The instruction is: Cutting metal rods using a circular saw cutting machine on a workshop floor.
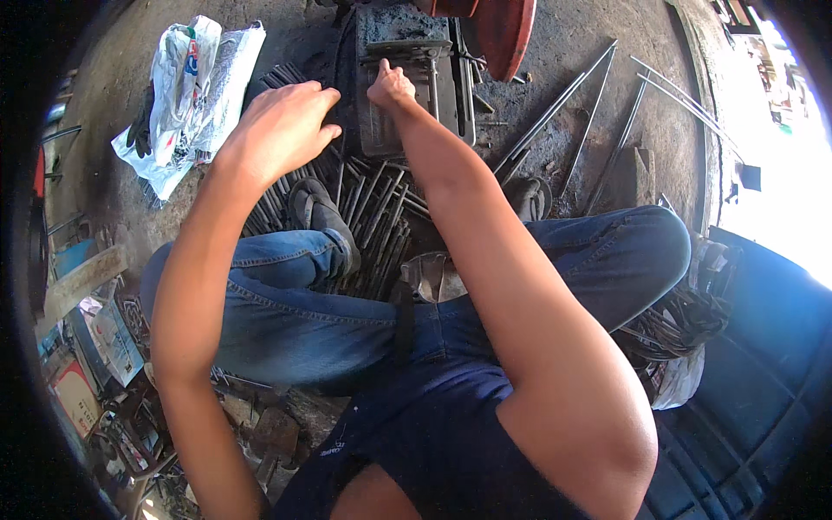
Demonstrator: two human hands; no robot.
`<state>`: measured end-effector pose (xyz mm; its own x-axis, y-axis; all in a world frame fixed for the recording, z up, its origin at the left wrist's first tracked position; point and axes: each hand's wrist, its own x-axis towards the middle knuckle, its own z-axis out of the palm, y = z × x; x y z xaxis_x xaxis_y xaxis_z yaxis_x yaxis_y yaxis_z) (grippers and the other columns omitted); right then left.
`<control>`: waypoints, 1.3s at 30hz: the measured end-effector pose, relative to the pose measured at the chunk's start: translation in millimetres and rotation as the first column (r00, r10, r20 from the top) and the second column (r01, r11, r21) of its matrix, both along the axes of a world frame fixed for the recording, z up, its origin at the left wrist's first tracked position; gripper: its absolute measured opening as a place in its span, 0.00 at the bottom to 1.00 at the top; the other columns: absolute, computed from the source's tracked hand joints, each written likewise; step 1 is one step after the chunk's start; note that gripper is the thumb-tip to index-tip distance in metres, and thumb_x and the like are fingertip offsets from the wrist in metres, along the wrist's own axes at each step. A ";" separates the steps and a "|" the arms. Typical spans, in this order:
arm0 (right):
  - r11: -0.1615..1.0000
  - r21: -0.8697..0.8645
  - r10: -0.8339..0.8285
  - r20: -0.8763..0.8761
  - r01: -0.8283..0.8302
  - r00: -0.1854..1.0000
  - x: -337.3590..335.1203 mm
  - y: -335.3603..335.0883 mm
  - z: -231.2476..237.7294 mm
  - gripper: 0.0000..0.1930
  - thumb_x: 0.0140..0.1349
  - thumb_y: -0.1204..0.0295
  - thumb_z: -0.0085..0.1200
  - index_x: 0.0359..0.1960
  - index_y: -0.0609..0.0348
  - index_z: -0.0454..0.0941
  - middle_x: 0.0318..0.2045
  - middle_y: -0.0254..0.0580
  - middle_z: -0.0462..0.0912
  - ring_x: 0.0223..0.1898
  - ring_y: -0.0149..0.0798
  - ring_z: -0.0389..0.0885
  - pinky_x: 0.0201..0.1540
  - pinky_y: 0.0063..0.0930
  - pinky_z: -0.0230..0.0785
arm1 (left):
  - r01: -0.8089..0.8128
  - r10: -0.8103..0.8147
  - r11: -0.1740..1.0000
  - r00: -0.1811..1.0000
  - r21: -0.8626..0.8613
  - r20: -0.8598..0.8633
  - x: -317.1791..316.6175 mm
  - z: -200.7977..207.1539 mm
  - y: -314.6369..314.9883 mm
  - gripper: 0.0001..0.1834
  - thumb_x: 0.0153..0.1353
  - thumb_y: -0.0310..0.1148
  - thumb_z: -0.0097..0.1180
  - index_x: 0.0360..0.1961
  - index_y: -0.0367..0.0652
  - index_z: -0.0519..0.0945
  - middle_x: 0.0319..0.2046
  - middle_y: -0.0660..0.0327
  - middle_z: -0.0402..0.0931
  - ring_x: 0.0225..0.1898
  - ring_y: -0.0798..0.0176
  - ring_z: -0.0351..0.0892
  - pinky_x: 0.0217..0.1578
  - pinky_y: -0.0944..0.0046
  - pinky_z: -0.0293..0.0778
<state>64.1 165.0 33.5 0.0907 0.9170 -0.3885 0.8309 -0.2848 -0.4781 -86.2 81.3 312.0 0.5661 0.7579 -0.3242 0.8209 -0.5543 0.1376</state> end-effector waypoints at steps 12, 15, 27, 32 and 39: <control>0.995 0.054 -0.084 0.076 0.080 0.994 7.9 -2.6 4.6 0.28 0.54 0.64 0.58 0.56 0.58 0.67 0.53 0.53 0.76 0.54 0.53 0.79 0.54 0.42 0.74 | 0.042 -0.043 0.999 0.998 0.024 0.051 2.2 -0.6 -6.1 0.19 0.59 0.35 0.62 0.48 0.35 0.79 0.41 0.49 0.80 0.47 0.47 0.80 0.50 0.51 0.75; 0.984 0.159 -0.097 0.070 0.085 0.993 9.0 -8.8 -7.9 0.24 0.55 0.64 0.54 0.53 0.59 0.68 0.51 0.57 0.76 0.52 0.58 0.79 0.53 0.47 0.74 | 0.029 -0.030 0.999 0.998 0.015 0.050 1.6 -0.7 -8.0 0.19 0.59 0.35 0.61 0.48 0.35 0.79 0.40 0.49 0.80 0.46 0.48 0.80 0.49 0.50 0.75; 0.980 0.144 0.085 0.334 -0.140 0.939 18.1 22.1 -9.7 0.16 0.61 0.70 0.50 0.50 0.59 0.76 0.49 0.52 0.80 0.48 0.49 0.83 0.48 0.41 0.77 | 0.033 -0.033 0.999 0.999 0.002 0.038 3.5 0.2 -9.8 0.18 0.59 0.35 0.62 0.48 0.36 0.79 0.41 0.50 0.79 0.47 0.49 0.80 0.50 0.50 0.74; 0.936 0.108 0.245 0.487 -0.336 0.838 22.1 37.7 -9.6 0.11 0.63 0.70 0.50 0.42 0.55 0.84 0.42 0.46 0.85 0.44 0.47 0.86 0.43 0.38 0.80 | 0.046 -0.046 0.999 0.998 0.009 0.044 2.5 -2.8 -11.5 0.18 0.58 0.35 0.62 0.47 0.36 0.79 0.40 0.50 0.79 0.47 0.49 0.80 0.50 0.50 0.74; 0.866 0.104 0.367 0.533 -0.490 0.762 26.5 44.6 -11.7 0.11 0.62 0.72 0.49 0.37 0.55 0.86 0.39 0.47 0.86 0.43 0.46 0.87 0.41 0.38 0.80 | 0.065 -0.065 0.998 0.997 0.011 0.031 3.7 -7.0 -13.2 0.16 0.57 0.34 0.62 0.44 0.36 0.80 0.38 0.51 0.79 0.46 0.49 0.80 0.49 0.50 0.74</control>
